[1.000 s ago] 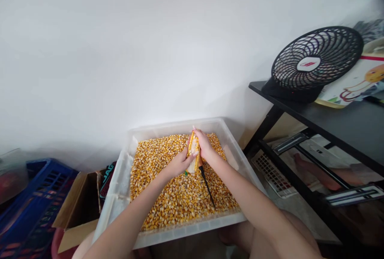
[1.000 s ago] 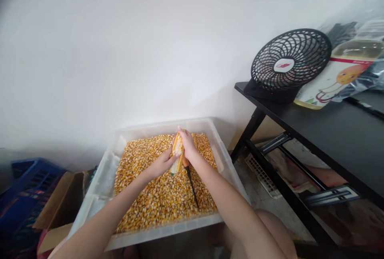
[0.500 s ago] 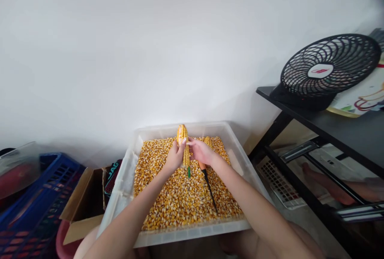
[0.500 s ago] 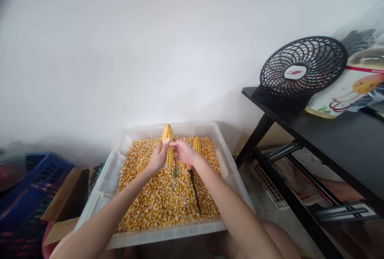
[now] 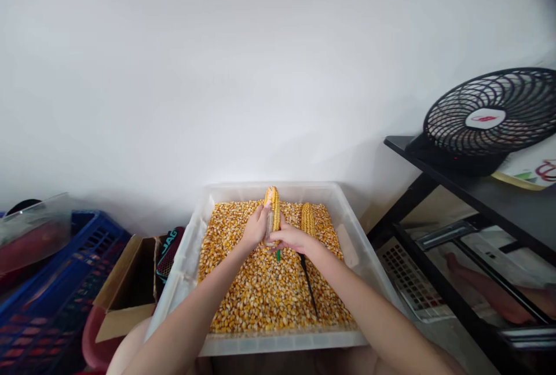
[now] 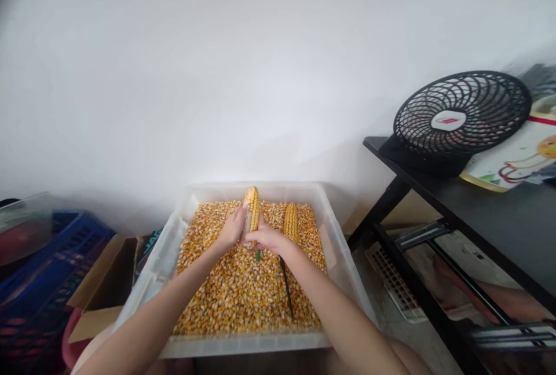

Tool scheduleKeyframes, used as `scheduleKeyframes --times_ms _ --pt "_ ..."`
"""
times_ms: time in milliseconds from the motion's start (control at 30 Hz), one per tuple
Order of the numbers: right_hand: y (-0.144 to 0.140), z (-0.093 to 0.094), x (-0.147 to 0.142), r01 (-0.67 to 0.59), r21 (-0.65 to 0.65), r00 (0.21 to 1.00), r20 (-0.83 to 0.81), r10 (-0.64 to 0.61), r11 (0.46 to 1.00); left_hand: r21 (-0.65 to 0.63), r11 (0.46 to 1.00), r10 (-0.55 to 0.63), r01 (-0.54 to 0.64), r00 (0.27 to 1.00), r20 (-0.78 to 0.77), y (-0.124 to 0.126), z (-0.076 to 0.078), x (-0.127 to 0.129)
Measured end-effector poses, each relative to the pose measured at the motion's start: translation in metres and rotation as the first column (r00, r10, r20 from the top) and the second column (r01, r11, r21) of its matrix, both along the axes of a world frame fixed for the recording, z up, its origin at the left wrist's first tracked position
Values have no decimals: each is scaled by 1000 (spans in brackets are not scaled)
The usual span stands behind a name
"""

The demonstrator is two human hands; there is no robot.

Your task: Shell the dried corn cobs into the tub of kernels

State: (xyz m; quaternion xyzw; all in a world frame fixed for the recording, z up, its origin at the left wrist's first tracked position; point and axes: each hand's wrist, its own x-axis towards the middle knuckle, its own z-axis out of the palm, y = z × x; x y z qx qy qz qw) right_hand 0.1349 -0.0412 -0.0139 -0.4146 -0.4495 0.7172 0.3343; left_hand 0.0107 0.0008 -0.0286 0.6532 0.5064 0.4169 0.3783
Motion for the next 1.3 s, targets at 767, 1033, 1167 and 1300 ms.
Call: scheduleKeyframes --times_ms 767,1033,1167,1300 --pt "-7 -1 -15 41 135 962 262 -76 990 -147 986 105 -75 972 208 -3 0 2" --pt "-10 -14 -19 -36 159 947 320 -17 987 -108 964 256 -245 960 111 -4 -1 -1" --pt "-9 -16 -18 -28 164 952 304 -23 986 -54 975 220 -215 968 121 -4 -2 -1" --pt "-9 -14 -18 -18 164 952 305 -33 986 -57 981 194 -187 960 204 -4 -2 -1"
